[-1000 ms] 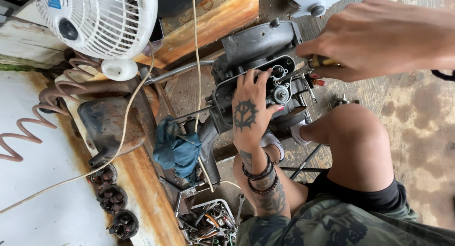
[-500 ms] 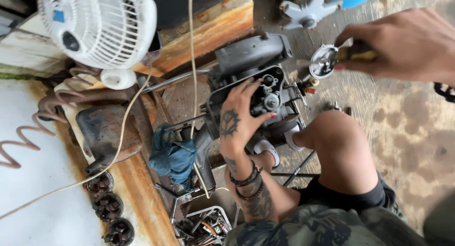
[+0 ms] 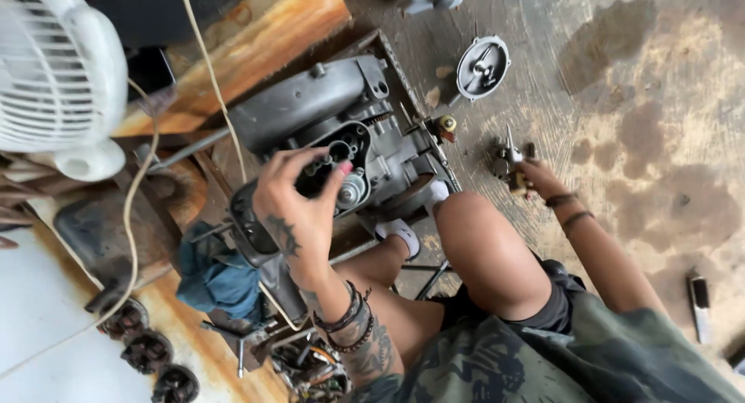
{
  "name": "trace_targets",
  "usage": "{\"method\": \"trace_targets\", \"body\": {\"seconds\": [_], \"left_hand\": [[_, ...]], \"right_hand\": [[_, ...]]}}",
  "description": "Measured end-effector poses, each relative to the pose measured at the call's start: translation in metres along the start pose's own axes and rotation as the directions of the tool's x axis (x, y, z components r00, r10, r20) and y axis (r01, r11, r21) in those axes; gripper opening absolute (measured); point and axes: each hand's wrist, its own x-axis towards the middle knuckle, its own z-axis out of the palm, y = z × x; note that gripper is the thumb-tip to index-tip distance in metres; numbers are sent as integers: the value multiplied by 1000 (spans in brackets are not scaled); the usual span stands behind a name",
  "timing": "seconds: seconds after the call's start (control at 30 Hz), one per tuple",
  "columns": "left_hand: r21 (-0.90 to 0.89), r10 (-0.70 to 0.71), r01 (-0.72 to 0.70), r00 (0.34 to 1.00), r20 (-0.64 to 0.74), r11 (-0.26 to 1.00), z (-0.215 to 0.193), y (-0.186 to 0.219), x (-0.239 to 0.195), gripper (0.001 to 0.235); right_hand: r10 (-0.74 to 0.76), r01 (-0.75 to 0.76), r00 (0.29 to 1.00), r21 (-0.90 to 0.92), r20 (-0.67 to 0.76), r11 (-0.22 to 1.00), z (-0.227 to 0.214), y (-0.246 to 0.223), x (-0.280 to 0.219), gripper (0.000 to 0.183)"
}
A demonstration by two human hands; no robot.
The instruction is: Disassembling a motorcycle engine by removing screws with a screwdriver and extracting internal components by hand.
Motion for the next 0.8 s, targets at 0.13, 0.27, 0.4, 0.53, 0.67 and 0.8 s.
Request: {"method": "trace_targets", "body": {"seconds": [0.13,0.27,0.4,0.53,0.67,0.8], "left_hand": [[-172,-12,-6,995,-103,985,3,27,6,11],[-355,-68,-40,955,-288,934,5,31,11,13],[-656,-360,-14,827,-432,755,-6,57,4,43],[-867,-334,-195,866,-372,459,-5,24,-16,43],[-822,-312,-158,873,-375,548,-11,3,-33,47],[-642,-352,0,836,-421,766,-22,-2,-29,45]], "right_hand": [[-24,19,999,-155,-35,988,6,47,120,55],[-70,18,996,-642,-56,767,58,16,143,55],[-82,57,997,-809,11,585,92,3,174,48],[-38,-80,991,-803,-126,591,106,-28,143,46],[-114,-67,979,-801,-167,595,96,-39,146,50],[-217,0,959,-770,-181,638,84,-79,139,45]]}}
